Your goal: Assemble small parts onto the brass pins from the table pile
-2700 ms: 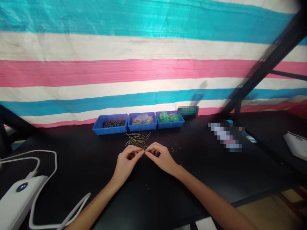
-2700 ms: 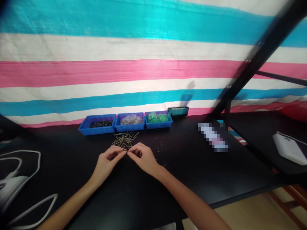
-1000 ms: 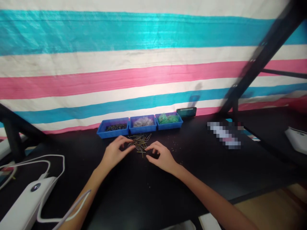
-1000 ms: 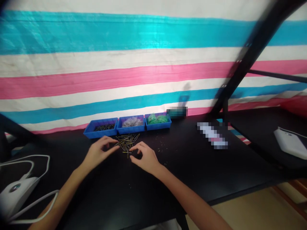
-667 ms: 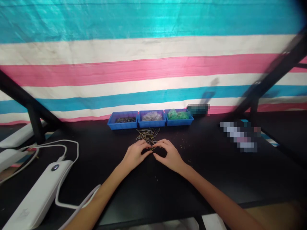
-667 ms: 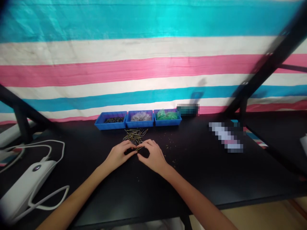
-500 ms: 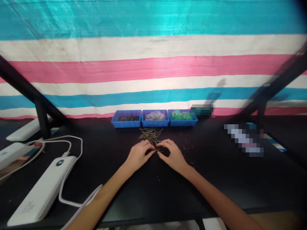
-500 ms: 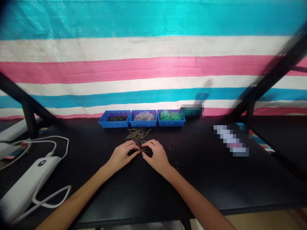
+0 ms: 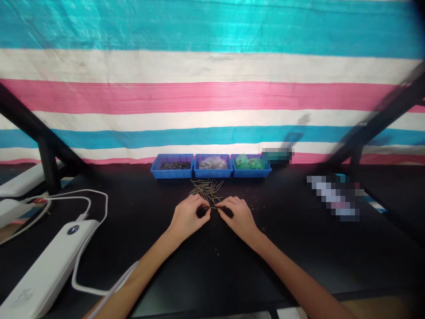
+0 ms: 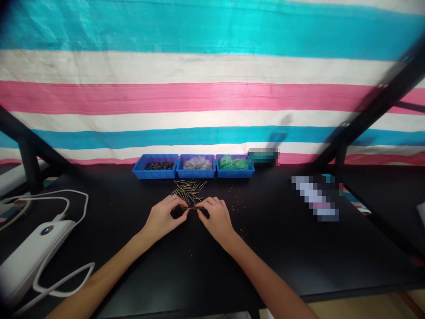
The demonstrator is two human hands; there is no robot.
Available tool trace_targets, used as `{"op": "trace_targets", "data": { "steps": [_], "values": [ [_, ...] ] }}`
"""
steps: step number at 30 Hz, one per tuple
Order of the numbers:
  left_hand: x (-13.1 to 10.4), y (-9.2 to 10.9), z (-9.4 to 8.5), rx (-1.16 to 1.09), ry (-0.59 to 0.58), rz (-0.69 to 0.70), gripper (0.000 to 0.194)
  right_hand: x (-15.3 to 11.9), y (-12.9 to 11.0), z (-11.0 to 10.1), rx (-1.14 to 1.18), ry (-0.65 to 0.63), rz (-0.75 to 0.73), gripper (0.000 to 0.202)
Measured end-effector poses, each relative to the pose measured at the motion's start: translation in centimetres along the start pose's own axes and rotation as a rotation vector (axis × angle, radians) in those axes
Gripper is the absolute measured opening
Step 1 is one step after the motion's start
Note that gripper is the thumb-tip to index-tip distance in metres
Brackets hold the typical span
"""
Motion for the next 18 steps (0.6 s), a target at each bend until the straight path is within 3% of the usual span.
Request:
{"op": "trace_targets", "data": {
  "steps": [12,18],
  "values": [
    [0.12,-0.65,0.3,-0.378,-0.007,-0.233,0.014,0.16,-0.53,-0.46,0.193,0.077,-0.008,0.012],
    [0.44,-0.38,0.24,-0.519,-0.042,-0.279,0.019,0.01,-0.86,-0.24,0.317,0.068,-0.004,0.01]
  ]
}}
Point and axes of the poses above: each hand's wrist, its own x-axis towards the middle knuckle, its own z-axis out of the palm, y = z × x, the point moved 3 cm from there along x, towards the middle knuckle, and after that the axes turned 6 degrees about y, right-handed, at the moved point
